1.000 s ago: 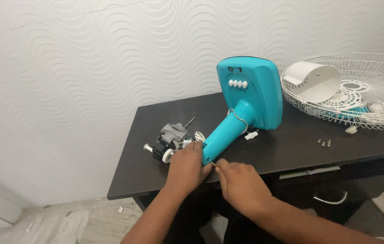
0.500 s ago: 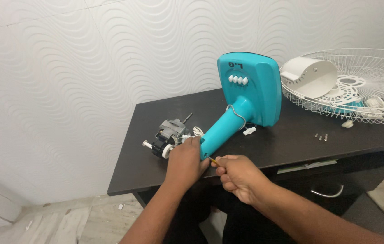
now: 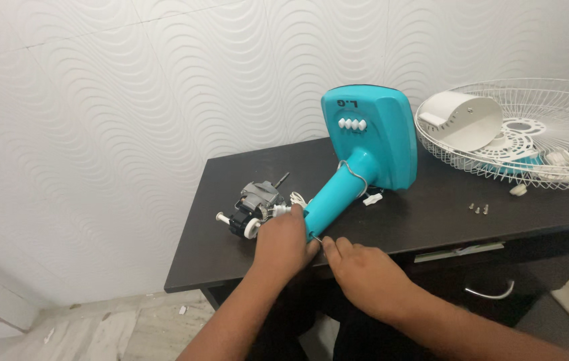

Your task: The person uses a screwdriver to tighten screws on the base of a disassembled teal fan. They then attach the fan motor to the base and secure it with screws. The fan cage and blades remain disassembled on the table.

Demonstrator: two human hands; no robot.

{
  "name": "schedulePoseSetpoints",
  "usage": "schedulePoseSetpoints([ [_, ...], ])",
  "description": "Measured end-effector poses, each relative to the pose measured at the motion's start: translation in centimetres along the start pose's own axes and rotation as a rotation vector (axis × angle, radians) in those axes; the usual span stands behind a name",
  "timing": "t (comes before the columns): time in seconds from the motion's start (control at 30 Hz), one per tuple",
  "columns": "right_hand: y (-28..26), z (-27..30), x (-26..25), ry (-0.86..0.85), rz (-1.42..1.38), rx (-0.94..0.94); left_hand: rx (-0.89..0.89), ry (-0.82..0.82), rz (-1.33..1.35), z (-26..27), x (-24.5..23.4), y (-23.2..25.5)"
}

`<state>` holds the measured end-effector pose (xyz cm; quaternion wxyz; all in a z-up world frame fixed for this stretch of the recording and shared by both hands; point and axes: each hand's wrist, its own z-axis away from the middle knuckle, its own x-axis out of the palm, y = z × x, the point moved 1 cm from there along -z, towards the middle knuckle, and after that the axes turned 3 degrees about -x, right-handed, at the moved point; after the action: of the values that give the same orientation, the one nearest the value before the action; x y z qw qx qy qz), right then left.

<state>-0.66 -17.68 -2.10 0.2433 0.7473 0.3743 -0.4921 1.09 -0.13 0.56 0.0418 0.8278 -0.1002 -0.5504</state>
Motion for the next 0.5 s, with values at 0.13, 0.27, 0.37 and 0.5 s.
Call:
schedulePoseSetpoints([
  [0.13,-0.1,-0.4,-0.1,-0.049,-0.076,0.096,0.022,-0.011,-0.018,-0.5,-0.2,0.1],
  [0.27,-0.7,-0.7,0.1,0.125,-0.257,0.185,0.043,0.004,-0.014,-0.4,-0.3,-0.1],
  [0.37,-0.9,-0.9,0.5,0.217,-0.405,0.3,0.068,0.037,0.005,-0.2,-0.2,-0.1],
  [0.5,-0.1,-1.5,1.0,0.143,-0.729,0.561,0.057,0.018,-0.008,-0.1,-0.2,-0.1],
])
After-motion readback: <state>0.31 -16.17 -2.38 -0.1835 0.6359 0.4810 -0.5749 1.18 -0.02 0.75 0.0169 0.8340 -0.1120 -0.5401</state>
